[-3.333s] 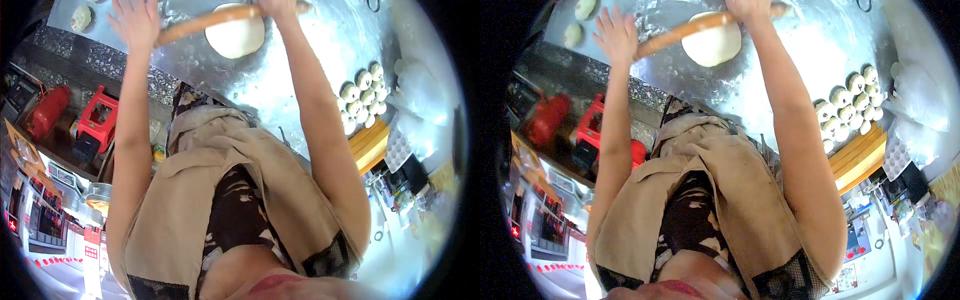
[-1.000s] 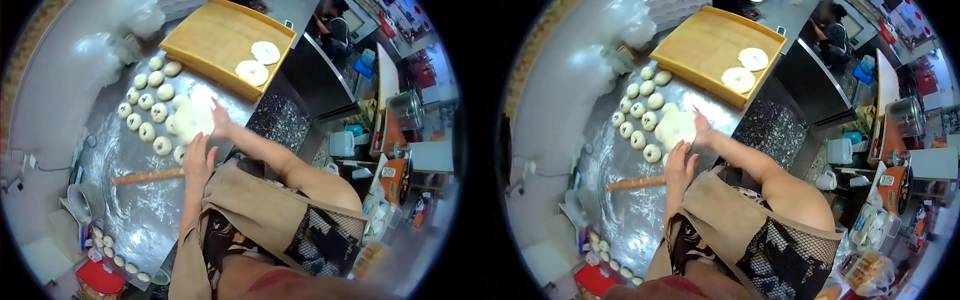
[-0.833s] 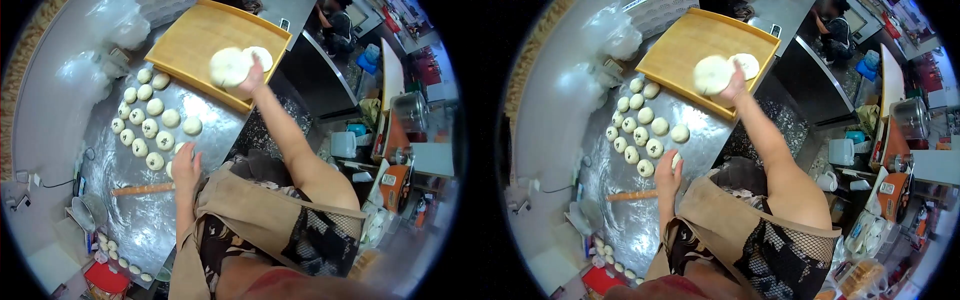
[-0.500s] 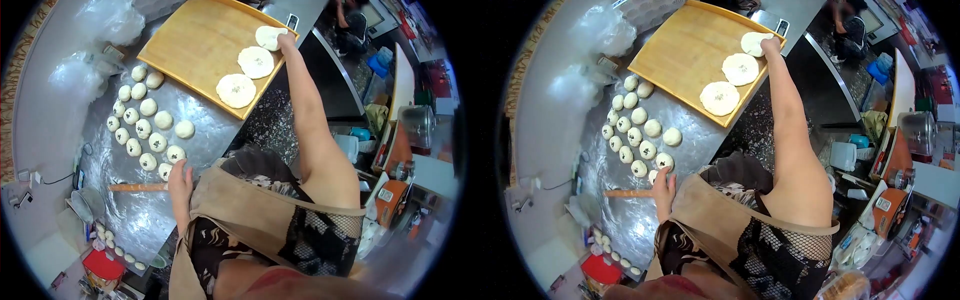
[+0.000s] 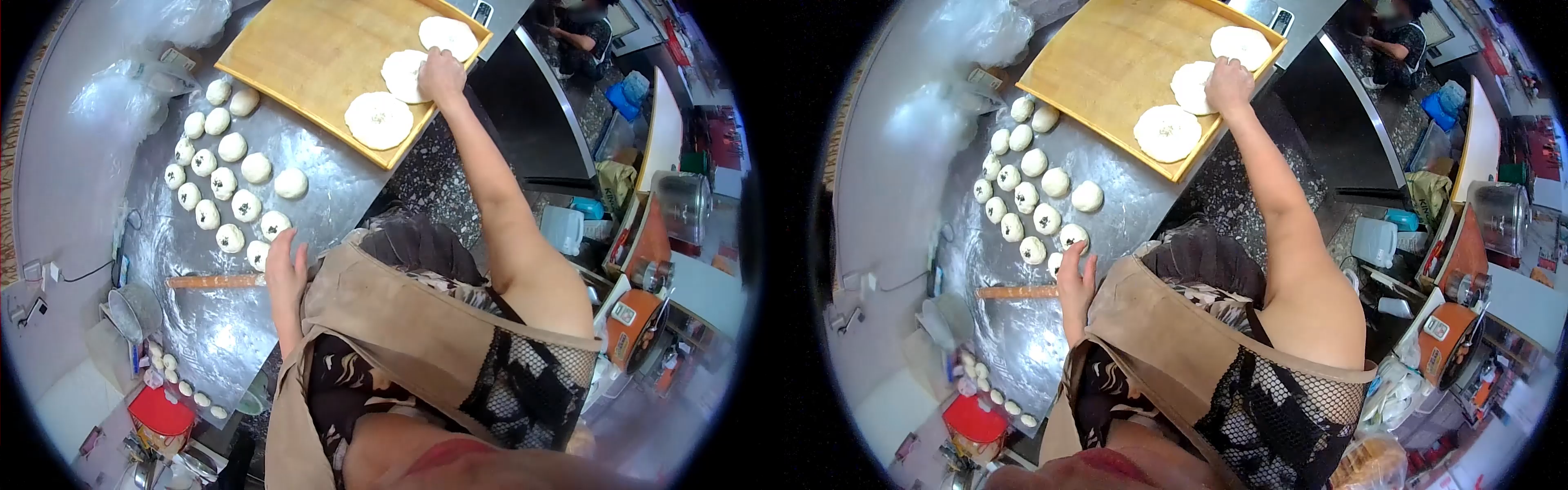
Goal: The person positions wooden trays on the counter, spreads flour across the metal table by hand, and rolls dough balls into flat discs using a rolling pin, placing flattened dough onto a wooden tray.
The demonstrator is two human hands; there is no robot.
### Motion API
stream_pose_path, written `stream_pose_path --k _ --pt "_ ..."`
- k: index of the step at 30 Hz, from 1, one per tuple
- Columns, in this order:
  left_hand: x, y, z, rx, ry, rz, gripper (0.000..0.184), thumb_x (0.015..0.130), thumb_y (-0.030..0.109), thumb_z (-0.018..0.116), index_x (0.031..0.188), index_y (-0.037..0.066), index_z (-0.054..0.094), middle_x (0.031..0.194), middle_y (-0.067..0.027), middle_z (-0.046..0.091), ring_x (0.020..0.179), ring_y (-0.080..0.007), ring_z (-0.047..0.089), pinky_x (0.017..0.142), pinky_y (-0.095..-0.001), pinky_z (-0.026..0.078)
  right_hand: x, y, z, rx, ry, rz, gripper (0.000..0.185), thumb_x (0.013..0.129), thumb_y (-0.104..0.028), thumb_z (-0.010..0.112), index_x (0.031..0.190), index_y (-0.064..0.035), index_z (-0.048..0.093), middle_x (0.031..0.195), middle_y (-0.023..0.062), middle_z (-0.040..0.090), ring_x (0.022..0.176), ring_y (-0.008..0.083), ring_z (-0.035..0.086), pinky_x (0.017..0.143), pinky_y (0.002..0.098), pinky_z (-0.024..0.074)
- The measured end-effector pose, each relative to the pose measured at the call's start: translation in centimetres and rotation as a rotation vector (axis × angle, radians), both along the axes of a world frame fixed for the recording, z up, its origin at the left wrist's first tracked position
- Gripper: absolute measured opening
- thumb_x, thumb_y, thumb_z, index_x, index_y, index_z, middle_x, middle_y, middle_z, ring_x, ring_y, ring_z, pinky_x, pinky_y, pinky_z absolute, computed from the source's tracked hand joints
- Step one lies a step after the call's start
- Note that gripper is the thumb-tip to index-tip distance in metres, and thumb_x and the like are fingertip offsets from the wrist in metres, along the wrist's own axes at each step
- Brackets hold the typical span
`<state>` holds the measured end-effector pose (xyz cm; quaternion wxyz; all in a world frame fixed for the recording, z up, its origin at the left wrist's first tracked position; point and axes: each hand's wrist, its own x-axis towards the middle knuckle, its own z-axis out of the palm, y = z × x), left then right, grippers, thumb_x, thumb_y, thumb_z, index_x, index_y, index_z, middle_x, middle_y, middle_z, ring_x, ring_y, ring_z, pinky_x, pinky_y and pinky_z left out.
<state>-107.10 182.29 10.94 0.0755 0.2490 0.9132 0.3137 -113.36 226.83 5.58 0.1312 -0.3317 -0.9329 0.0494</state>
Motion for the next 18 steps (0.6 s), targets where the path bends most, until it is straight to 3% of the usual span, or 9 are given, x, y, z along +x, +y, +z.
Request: stream_pose_path --k 3,5,7,9,10,14,16,17,18 --pt "0.3 -0.3 -0.3 -0.016 -0.037 0.005 0.030 0.084 0.008 0.065 0.113 0.000 0.060 0.113 -0.0208 0.062 0.104 -0.0383 0.060 0.089 -0.0409 0.047 -1.4 1.5 0.7 0.066 0.063 0.017 0.026 0.086 -0.023 0.057 0.101 -0.0020 0.062 0.110 0.0221 0.060 0.102 0.0379 0.061 0.086 0.0464 0.0493" --pt "0.6 -0.9 -0.4 -0.034 -0.057 -0.001 0.030 0.085 0.009 0.065 0.113 0.000 0.060 0.113 -0.0210 0.062 0.104 -0.0384 0.060 0.089 -0.0409 0.047 -3.2 3.0 0.5 0.241 0.251 0.183 0.032 0.089 -0.025 0.055 0.109 -0.0013 0.061 0.120 0.0227 0.056 0.113 0.0384 0.054 0.095 0.0472 0.0433" --pt "0.8 -1.4 -0.2 -0.036 -0.029 -0.016 0.030 0.085 0.010 0.064 0.113 0.000 0.060 0.113 -0.0210 0.063 0.104 -0.0381 0.060 0.089 -0.0406 0.047 -4.8 4.2 0.1 0.192 0.180 0.191 0.040 0.093 -0.032 0.051 0.118 -0.0023 0.059 0.127 0.0215 0.052 0.122 0.0376 0.047 0.100 0.0476 0.0386" --pt "1.0 -1.9 -0.2 -0.037 -0.035 0.016 0.030 0.085 0.010 0.064 0.113 0.000 0.060 0.113 -0.0210 0.063 0.104 -0.0382 0.060 0.089 -0.0406 0.047 -6.2 4.7 -0.3 -0.035 -0.054 -0.023 0.048 0.094 -0.040 0.046 0.124 -0.0049 0.058 0.130 0.0206 0.052 0.124 0.0365 0.046 0.100 0.0479 0.0376" --pt "1.1 -2.2 -0.3 -0.036 -0.044 0.046 0.031 0.085 0.011 0.065 0.113 0.000 0.060 0.113 -0.0209 0.063 0.104 -0.0383 0.060 0.090 -0.0406 0.047 -6.8 4.7 -0.9 -0.033 -0.069 -0.044 0.061 0.092 -0.053 0.044 0.130 -0.0070 0.055 0.139 0.0201 0.045 0.130 0.0352 0.041 0.104 0.0497 0.0331" --pt "2.4 -4.5 -1.9 -0.045 -0.089 0.106 0.033 0.083 0.011 0.065 0.114 0.001 0.060 0.114 -0.0206 0.063 0.106 -0.0377 0.059 0.092 -0.0408 0.046 -6.0 2.9 -0.1 -0.047 -0.119 0.021 0.065 0.089 -0.056 0.047 0.130 -0.0062 0.055 0.144 0.0207 0.041 0.133 0.0372 0.037 0.106 0.0503 0.0311" --pt "3.0 -5.5 -3.1 -0.049 -0.095 0.118 0.033 0.083 0.012 0.066 0.114 0.002 0.060 0.113 -0.0200 0.063 0.106 -0.0373 0.059 0.091 -0.0411 0.047 -6.0 2.9 -1.0 0.050 -0.104 0.021 0.060 0.086 -0.053 0.050 0.121 -0.0053 0.061 0.132 0.0219 0.052 0.124 0.0389 0.045 0.105 0.0470 0.0343" --pt "3.2 -6.7 -3.4 -0.060 -0.087 0.119 0.034 0.082 0.013 0.067 0.115 0.002 0.060 0.113 -0.0194 0.063 0.105 -0.0368 0.059 0.091 -0.0414 0.047 -6.1 2.4 -0.1 -0.027 -0.087 0.058 0.056 0.086 -0.050 0.051 0.118 -0.0052 0.063 0.131 0.0228 0.052 0.123 0.0391 0.046 0.106 0.0462 0.0330" --pt "3.7 -7.5 -3.3 -0.055 -0.079 0.137 0.035 0.082 0.014 0.067 0.114 0.003 0.060 0.113 -0.0186 0.063 0.105 -0.0364 0.059 0.090 -0.0419 0.047 -5.3 0.8 0.9 0.175 -0.119 0.260 0.050 0.087 -0.046 0.054 0.115 -0.0056 0.065 0.129 0.0235 0.053 0.122 0.0392 0.046 0.107 0.0469 0.0318"
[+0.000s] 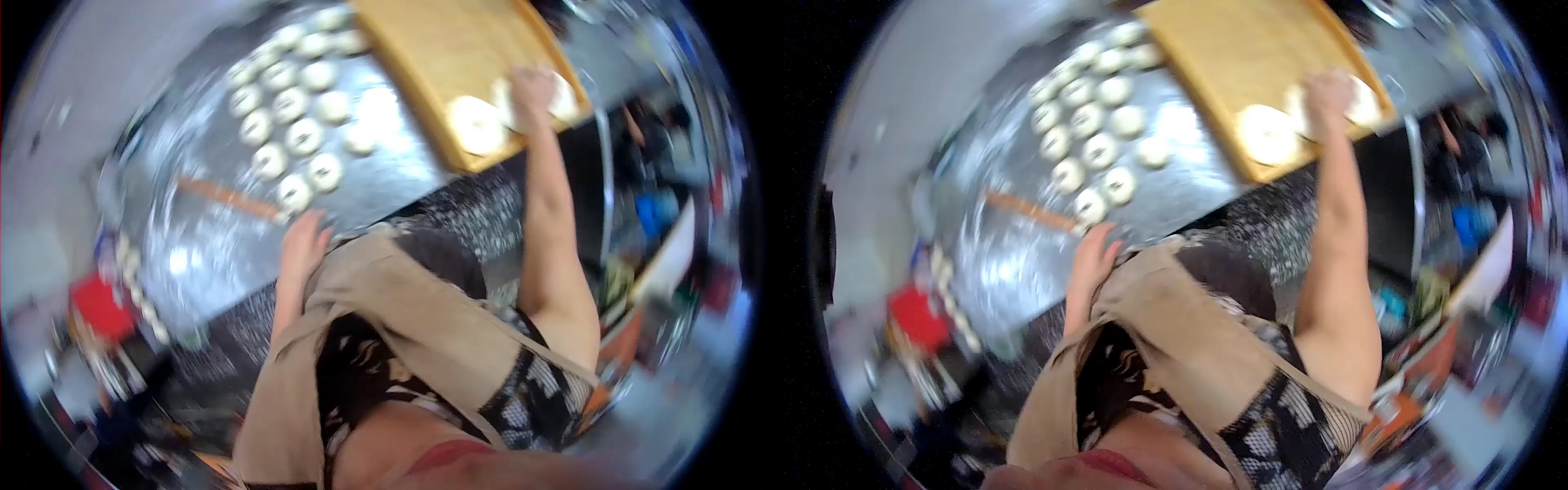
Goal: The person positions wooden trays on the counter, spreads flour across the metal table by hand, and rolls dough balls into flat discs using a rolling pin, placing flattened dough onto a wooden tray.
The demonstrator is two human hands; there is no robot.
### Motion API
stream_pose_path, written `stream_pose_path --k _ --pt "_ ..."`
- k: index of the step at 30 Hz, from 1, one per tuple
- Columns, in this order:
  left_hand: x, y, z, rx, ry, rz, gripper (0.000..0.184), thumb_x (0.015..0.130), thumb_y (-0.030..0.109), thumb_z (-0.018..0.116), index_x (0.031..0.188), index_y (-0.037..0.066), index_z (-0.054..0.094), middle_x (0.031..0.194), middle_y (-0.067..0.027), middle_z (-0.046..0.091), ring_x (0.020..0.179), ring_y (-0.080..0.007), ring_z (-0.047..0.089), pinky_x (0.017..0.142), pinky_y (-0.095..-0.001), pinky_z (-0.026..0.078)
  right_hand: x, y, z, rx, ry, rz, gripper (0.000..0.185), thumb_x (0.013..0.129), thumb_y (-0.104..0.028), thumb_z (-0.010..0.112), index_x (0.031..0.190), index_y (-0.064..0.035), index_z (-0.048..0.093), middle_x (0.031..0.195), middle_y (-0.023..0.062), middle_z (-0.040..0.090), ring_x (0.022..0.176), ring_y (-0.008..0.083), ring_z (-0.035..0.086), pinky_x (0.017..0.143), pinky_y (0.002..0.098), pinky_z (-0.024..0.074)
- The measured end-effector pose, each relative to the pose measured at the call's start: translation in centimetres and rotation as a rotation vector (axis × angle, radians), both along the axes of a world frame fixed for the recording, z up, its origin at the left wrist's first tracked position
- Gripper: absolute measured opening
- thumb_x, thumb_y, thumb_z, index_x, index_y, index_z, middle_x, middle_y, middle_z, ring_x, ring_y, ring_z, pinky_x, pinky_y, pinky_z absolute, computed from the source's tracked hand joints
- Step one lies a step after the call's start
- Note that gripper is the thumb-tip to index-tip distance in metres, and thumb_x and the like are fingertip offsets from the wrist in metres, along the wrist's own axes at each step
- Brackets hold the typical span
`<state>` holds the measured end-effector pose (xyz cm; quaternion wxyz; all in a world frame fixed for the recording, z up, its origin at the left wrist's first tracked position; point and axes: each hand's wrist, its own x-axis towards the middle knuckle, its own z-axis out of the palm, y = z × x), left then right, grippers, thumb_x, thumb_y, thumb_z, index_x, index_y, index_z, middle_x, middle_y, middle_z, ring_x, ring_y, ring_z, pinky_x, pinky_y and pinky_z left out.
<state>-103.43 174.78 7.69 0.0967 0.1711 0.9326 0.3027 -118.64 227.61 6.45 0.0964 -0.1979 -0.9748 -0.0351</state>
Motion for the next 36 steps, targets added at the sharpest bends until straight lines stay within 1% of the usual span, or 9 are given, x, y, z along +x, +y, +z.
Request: stream_pose_path --k 3,8,9,13,17,23,25,29,36 --pt "0.6 -2.4 -1.2 -0.003 0.025 0.094 0.036 0.084 0.019 0.067 0.117 0.006 0.059 0.114 -0.0160 0.062 0.106 -0.0358 0.059 0.089 -0.0433 0.048 -3.8 -3.1 -4.5 0.188 0.585 0.211 0.045 0.093 -0.036 0.055 0.118 0.0016 0.059 0.116 0.0244 0.059 0.112 0.0385 0.052 0.099 0.0490 0.0367" --pt "2.2 -8.3 -4.1 -0.022 -0.047 0.215 0.032 0.084 0.020 0.066 0.113 0.009 0.060 0.110 -0.0136 0.064 0.103 -0.0344 0.060 0.087 -0.0431 0.049 2.3 -35.5 -2.0 -0.856 0.320 0.857 0.040 0.074 -0.003 0.071 0.112 -0.0028 0.060 0.115 0.0170 0.060 0.111 0.0361 0.054 0.095 0.0444 0.0435" --pt "2.4 -10.0 -4.6 0.001 -0.088 0.182 0.033 0.084 0.021 0.066 0.114 0.009 0.060 0.112 -0.0128 0.063 0.105 -0.0329 0.059 0.089 -0.0423 0.048 3.3 -41.1 -3.2 -0.855 0.305 1.083 0.036 0.077 -0.008 0.069 0.111 -0.0025 0.060 0.115 0.0182 0.060 0.108 0.0357 0.056 0.092 0.0416 0.0465" --pt "2.3 -16.7 -9.4 -0.012 0.130 -0.092 0.042 0.086 0.027 0.063 0.122 0.007 0.057 0.129 -0.0111 0.055 0.122 -0.0282 0.050 0.101 -0.0424 0.039 4.6 -57.5 -7.2 -0.606 -0.136 1.007 0.050 0.080 -0.031 0.070 0.119 -0.0025 0.055 0.112 0.0192 0.059 0.106 0.0389 0.056 0.087 0.0457 0.0477" --pt "0.0 -21.7 -13.8 -0.066 0.277 -0.370 0.068 0.086 0.043 0.059 0.142 0.010 0.039 0.148 -0.0088 0.038 0.138 -0.0236 0.033 0.112 -0.0482 0.025 0.7 -62.7 -8.9 -0.607 -0.382 0.652 0.043 0.078 -0.034 0.068 0.100 0.0008 0.061 0.089 0.0230 0.066 0.083 0.0398 0.065 0.074 0.0475 0.0507" --pt "-5.3 -29.1 -13.8 -0.027 0.163 0.313 0.072 0.084 0.043 0.062 0.142 0.008 0.039 0.149 -0.0117 0.036 0.138 -0.0270 0.034 0.114 -0.0501 0.021 3.5 -64.1 -2.5 -0.751 -0.105 0.299 0.038 0.079 -0.028 0.068 0.097 0.0037 0.063 0.074 0.0167 0.065 0.067 0.0258 0.063 0.066 0.0366 0.0498" --pt "-5.4 -30.2 -12.9 -0.328 0.219 0.658 0.072 0.085 0.044 0.061 0.141 0.003 0.040 0.148 -0.0158 0.037 0.138 -0.0295 0.032 0.114 -0.0539 0.020 5.3 -63.3 -2.0 -0.775 -0.061 0.241 0.033 0.079 -0.026 0.069 0.093 0.0036 0.061 0.073 0.0164 0.063 0.065 0.0248 0.060 0.065 0.0367 0.0486" --pt "-7.6 -24.9 -13.3 -0.104 0.340 0.089 0.072 0.085 0.047 0.059 0.142 0.008 0.040 0.148 -0.0074 0.037 0.138 -0.0218 0.030 0.113 -0.0505 0.019 7.9 -61.5 -6.7 -0.708 0.080 0.237 0.032 0.079 -0.026 0.069 0.088 0.0031 0.058 0.071 0.0173 0.060 0.064 0.0306 0.057 0.064 0.0412 0.0469" --pt "-19.3 -32.5 -13.5 -0.518 0.295 0.489 0.069 0.092 0.051 0.045 0.143 0.005 0.038 0.149 -0.0113 0.036 0.138 -0.0256 0.030 0.112 -0.0512 0.019 7.7 -63.0 -10.5 -0.378 -0.119 0.183 0.042 0.079 -0.034 0.064 0.096 0.0037 0.054 0.091 0.0222 0.059 0.088 0.0422 0.058 0.078 0.0499 0.0448"
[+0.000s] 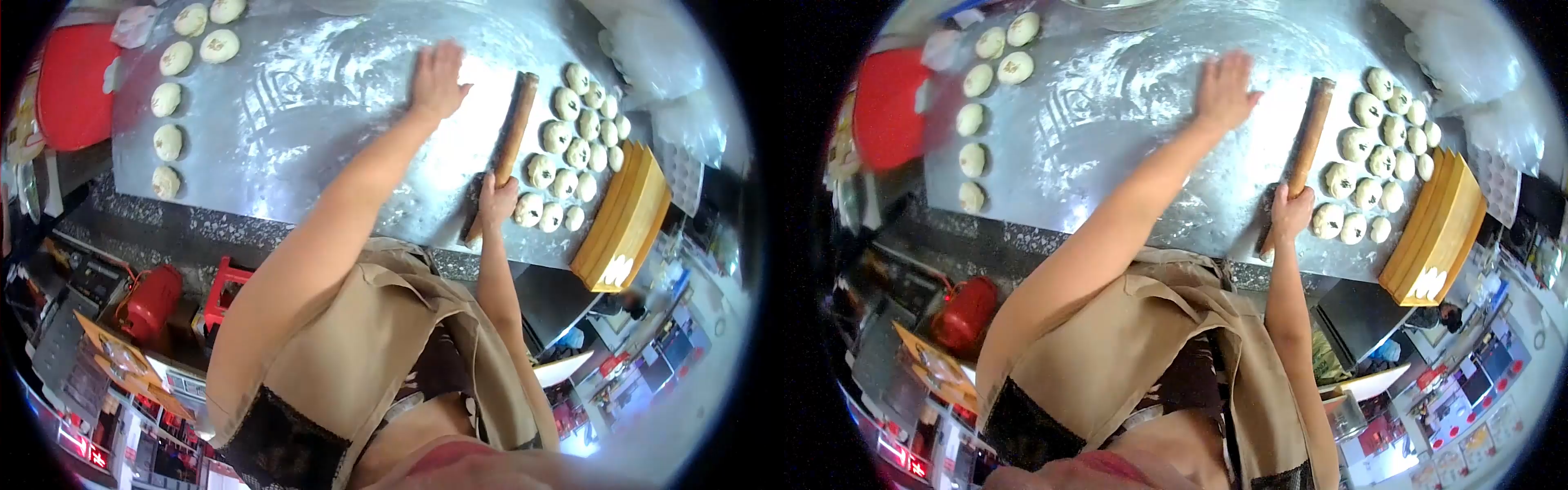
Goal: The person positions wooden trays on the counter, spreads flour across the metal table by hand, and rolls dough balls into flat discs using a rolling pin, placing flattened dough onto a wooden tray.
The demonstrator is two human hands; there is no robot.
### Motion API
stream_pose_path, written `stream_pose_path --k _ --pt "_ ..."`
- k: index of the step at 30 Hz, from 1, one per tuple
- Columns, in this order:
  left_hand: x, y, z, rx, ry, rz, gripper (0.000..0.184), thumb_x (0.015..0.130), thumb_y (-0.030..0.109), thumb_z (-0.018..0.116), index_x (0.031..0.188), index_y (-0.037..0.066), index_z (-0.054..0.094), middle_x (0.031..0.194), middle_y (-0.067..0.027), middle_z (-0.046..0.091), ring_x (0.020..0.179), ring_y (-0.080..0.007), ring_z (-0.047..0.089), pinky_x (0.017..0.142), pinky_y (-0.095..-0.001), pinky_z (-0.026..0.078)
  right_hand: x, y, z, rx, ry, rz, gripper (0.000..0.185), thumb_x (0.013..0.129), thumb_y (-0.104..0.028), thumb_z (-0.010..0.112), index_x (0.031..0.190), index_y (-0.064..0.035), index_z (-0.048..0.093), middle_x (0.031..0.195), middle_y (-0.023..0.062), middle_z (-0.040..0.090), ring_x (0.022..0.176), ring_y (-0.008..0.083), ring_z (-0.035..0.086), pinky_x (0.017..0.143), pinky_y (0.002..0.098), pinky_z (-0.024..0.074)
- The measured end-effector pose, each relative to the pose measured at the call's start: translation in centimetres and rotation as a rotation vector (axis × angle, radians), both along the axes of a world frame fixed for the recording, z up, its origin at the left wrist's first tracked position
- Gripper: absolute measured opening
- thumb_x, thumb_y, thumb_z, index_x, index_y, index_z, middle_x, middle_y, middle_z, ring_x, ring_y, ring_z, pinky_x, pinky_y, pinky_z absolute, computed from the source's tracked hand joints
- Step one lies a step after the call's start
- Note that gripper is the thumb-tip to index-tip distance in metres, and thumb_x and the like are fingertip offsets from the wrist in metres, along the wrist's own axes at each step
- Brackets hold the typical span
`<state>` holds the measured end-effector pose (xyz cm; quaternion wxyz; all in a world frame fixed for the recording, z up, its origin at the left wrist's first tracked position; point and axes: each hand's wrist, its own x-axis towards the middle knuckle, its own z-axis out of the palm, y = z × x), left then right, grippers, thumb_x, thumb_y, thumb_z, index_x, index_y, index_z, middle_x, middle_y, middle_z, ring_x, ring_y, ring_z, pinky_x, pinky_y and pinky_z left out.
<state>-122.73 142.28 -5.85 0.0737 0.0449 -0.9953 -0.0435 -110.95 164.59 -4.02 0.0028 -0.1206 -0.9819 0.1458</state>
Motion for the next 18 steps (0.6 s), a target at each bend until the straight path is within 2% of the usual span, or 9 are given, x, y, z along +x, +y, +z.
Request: stream_pose_path --k 2,5,7,8,10,11,15,17,18 --pt "2.9 -4.5 -0.3 0.247 0.087 0.152 0.073 0.089 0.051 0.052 0.142 0.002 0.038 0.149 -0.0147 0.035 0.139 -0.0303 0.028 0.113 -0.0536 0.017 -0.3 0.1 0.2 -0.024 -0.029 -0.007 0.043 0.079 -0.034 0.064 0.096 0.0034 0.054 0.091 0.0222 0.059 0.087 0.0420 0.058 0.078 0.0499 0.0448" --pt "11.2 -9.1 0.3 0.162 0.054 0.155 0.073 0.088 0.049 0.055 0.140 0.002 0.038 0.149 -0.0182 0.034 0.138 -0.0343 0.028 0.112 -0.0565 0.017 -0.3 0.0 0.5 -0.062 -0.030 -0.014 0.044 0.079 -0.037 0.064 0.095 0.0029 0.055 0.089 0.0216 0.059 0.086 0.0417 0.058 0.078 0.0494 0.0451" --pt "15.3 -11.7 1.0 0.167 -0.058 -0.120 0.071 0.087 0.048 0.056 0.141 0.004 0.039 0.148 -0.0188 0.034 0.137 -0.0369 0.029 0.110 -0.0590 0.017 -0.3 -0.1 0.5 -0.071 -0.045 -0.027 0.044 0.079 -0.037 0.064 0.095 0.0030 0.055 0.089 0.0216 0.059 0.086 0.0415 0.058 0.078 0.0493 0.0451" --pt "15.3 -13.2 0.6 0.156 -0.059 -0.116 0.071 0.087 0.048 0.056 0.141 0.004 0.039 0.148 -0.0188 0.034 0.137 -0.0369 0.029 0.110 -0.0590 0.017 -0.4 0.0 0.3 -0.088 -0.014 -0.009 0.044 0.080 -0.037 0.064 0.094 0.0029 0.055 0.089 0.0219 0.059 0.086 0.0417 0.058 0.078 0.0499 0.0452" --pt "13.2 -16.4 -0.4 0.093 0.144 0.304 0.069 0.087 0.049 0.056 0.142 0.010 0.039 0.149 -0.0154 0.035 0.136 -0.0373 0.032 0.109 -0.0606 0.020 -0.4 0.0 0.3 -0.074 -0.020 0.010 0.044 0.080 -0.037 0.063 0.094 0.0032 0.054 0.091 0.0225 0.059 0.086 0.0424 0.058 0.078 0.0504 0.0453" --pt "11.8 -17.4 -0.8 0.093 0.147 0.303 0.069 0.087 0.049 0.056 0.142 0.010 0.039 0.149 -0.0154 0.035 0.136 -0.0373 0.032 0.109 -0.0606 0.020 -0.4 0.1 0.4 -0.074 -0.028 0.017 0.044 0.081 -0.037 0.063 0.095 0.0034 0.053 0.091 0.0226 0.059 0.086 0.0427 0.058 0.078 0.0505 0.0453" --pt "8.9 -16.6 -1.3 0.103 0.182 0.135 0.062 0.090 0.047 0.053 0.142 0.016 0.041 0.147 -0.0115 0.039 0.133 -0.0341 0.037 0.110 -0.0582 0.023 -0.4 0.6 0.0 -0.041 -0.043 0.036 0.043 0.082 -0.037 0.062 0.095 0.0034 0.053 0.094 0.0233 0.058 0.089 0.0429 0.057 0.080 0.0505 0.0441" --pt "11.4 -15.3 -1.0 0.194 0.053 -0.450 0.061 0.090 0.048 0.053 0.141 0.015 0.042 0.147 -0.0110 0.039 0.135 -0.0326 0.035 0.110 -0.0561 0.023 -0.4 1.2 0.2 -0.010 -0.047 0.029 0.043 0.082 -0.037 0.062 0.095 0.0030 0.053 0.094 0.0231 0.058 0.089 0.0427 0.057 0.080 0.0502 0.0442" --pt "13.5 -15.1 -0.5 0.180 0.056 -0.447 0.061 0.090 0.048 0.053 0.141 0.015 0.042 0.147 -0.0110 0.039 0.135 -0.0326 0.035 0.110 -0.0561 0.023 -0.5 1.0 0.1 0.002 -0.053 0.016 0.043 0.082 -0.037 0.061 0.096 0.0026 0.053 0.094 0.0230 0.059 0.089 0.0426 0.057 0.080 0.0499 0.0443"
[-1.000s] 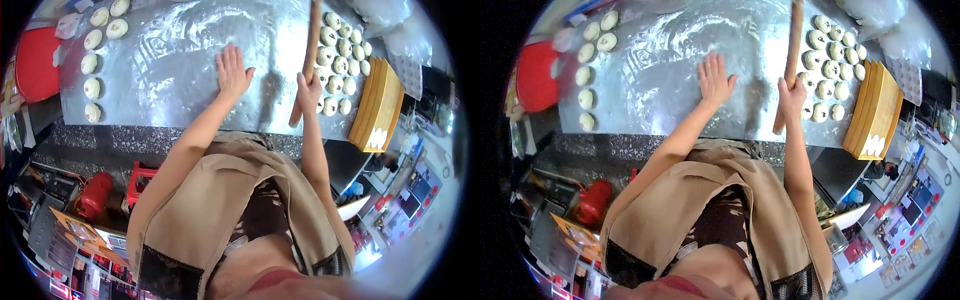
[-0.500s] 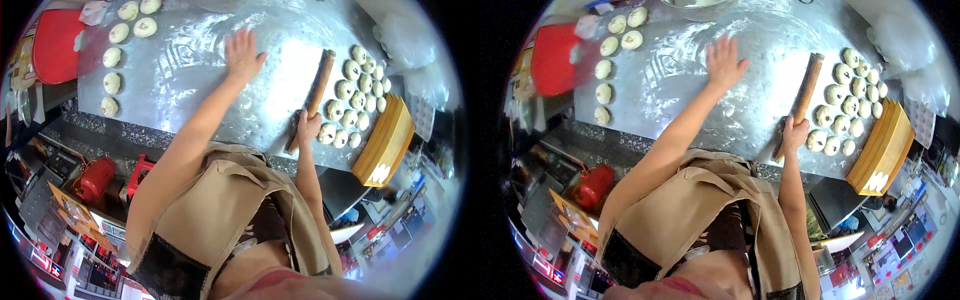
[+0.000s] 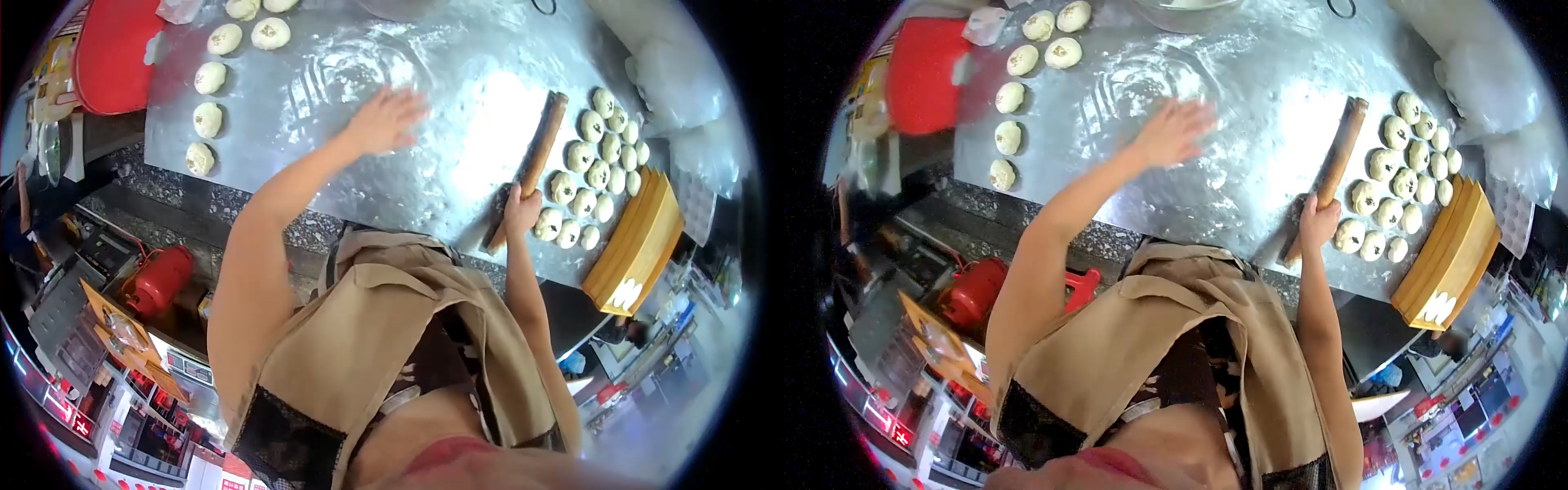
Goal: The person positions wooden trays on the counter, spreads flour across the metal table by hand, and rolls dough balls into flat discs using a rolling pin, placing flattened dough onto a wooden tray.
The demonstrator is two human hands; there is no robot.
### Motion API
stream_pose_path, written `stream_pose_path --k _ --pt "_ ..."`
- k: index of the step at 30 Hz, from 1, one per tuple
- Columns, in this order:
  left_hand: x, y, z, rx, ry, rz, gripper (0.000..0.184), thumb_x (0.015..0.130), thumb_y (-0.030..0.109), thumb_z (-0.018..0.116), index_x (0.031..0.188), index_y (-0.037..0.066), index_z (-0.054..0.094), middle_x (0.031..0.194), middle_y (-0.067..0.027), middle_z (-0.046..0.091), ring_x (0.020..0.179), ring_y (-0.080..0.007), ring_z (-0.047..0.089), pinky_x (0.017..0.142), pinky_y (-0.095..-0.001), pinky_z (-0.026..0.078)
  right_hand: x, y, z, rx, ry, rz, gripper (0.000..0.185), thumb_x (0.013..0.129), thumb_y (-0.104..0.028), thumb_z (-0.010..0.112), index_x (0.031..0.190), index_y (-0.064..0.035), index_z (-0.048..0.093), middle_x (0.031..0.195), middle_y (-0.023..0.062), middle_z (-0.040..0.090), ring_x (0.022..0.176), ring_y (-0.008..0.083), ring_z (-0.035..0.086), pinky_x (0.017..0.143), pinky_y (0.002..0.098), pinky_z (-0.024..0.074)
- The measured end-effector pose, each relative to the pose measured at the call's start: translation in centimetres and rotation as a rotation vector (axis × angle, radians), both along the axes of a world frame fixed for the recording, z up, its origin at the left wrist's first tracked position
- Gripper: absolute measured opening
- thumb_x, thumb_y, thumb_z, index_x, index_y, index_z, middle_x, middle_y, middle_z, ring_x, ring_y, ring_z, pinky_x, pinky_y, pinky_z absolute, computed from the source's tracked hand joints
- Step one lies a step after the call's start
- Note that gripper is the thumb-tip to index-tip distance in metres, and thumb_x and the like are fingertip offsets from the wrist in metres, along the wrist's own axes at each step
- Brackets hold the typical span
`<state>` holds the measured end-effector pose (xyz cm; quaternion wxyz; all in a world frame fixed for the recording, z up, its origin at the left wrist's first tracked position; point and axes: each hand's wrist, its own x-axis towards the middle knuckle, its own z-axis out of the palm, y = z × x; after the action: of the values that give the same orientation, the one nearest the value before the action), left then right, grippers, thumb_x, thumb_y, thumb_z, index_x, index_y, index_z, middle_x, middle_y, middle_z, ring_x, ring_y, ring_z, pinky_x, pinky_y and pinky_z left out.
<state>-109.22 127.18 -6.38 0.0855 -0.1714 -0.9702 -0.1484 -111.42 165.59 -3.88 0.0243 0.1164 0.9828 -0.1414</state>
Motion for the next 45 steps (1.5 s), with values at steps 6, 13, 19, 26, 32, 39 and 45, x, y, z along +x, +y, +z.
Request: stream_pose_path --k 6,13,19,26,32,39,45 --pt "3.2 -8.6 4.7 -0.062 -0.179 0.444 0.074 0.081 0.041 0.068 0.142 0.012 0.038 0.146 -0.0198 0.036 0.136 -0.0387 0.031 0.111 -0.0531 0.025 0.0 -0.2 -0.6 -0.017 0.014 0.020 0.046 0.081 -0.041 0.062 0.096 0.0017 0.054 0.090 0.0221 0.060 0.085 0.0436 0.058 0.076 0.0516 0.0447" --pt "-5.1 -20.9 -0.6 0.177 0.031 1.059 0.072 0.066 0.030 0.079 0.127 0.007 0.049 0.124 -0.0213 0.049 0.114 -0.0402 0.049 0.099 -0.0495 0.038 0.1 -0.2 -0.6 -0.015 0.025 0.006 0.048 0.081 -0.043 0.062 0.098 0.0011 0.053 0.093 0.0226 0.061 0.088 0.0432 0.059 0.078 0.0511 0.0462" --pt "-1.1 -3.8 5.2 0.768 0.000 0.705 0.056 0.072 0.019 0.079 0.121 0.006 0.054 0.116 -0.0163 0.053 0.107 -0.0314 0.053 0.093 -0.0404 0.044 -0.1 -0.8 0.1 -0.002 -0.070 -0.042 0.049 0.081 -0.042 0.060 0.101 0.0023 0.053 0.101 0.0223 0.058 0.096 0.0413 0.056 0.084 0.0493 0.0447" --pt "-2.2 2.6 3.5 0.242 0.010 0.429 0.063 0.081 0.039 0.070 0.132 0.010 0.049 0.135 -0.0159 0.046 0.125 -0.0336 0.044 0.104 -0.0509 0.032 -0.3 -1.0 0.4 -0.020 -0.043 -0.047 0.049 0.081 -0.041 0.060 0.103 0.0014 0.052 0.103 0.0215 0.057 0.095 0.0409 0.057 0.083 0.0490 0.0456" --pt "-6.8 3.4 2.6 -0.002 -0.035 0.316 0.053 0.092 0.039 0.051 0.138 0.013 0.045 0.148 -0.0146 0.036 0.139 -0.0323 0.029 0.113 -0.0578 0.014 -0.3 -0.8 0.4 -0.037 -0.049 -0.038 0.045 0.081 -0.038 0.061 0.101 0.0009 0.052 0.101 0.0213 0.057 0.093 0.0411 0.058 0.081 0.0496 0.0467" --pt "-8.3 3.4 1.3 -0.060 -0.126 0.495 0.049 0.094 0.034 0.045 0.141 0.019 0.043 0.151 -0.0138 0.032 0.139 -0.0312 0.029 0.113 -0.0565 0.013 -0.7 -1.1 0.7 -0.018 -0.111 -0.054 0.046 0.082 -0.040 0.062 0.101 0.0009 0.051 0.102 0.0215 0.056 0.094 0.0415 0.058 0.080 0.0503 0.0474" --pt "-7.8 -1.1 1.7 1.521 -0.741 0.490 0.059 0.087 0.037 0.063 0.139 0.014 0.047 0.147 -0.0166 0.038 0.133 -0.0283 0.040 0.111 -0.0429 0.030 -0.4 -1.1 0.7 -0.032 -0.044 -0.031 0.046 0.082 -0.040 0.062 0.100 0.0006 0.051 0.102 0.0217 0.056 0.094 0.0412 0.058 0.081 0.0499 0.0473"
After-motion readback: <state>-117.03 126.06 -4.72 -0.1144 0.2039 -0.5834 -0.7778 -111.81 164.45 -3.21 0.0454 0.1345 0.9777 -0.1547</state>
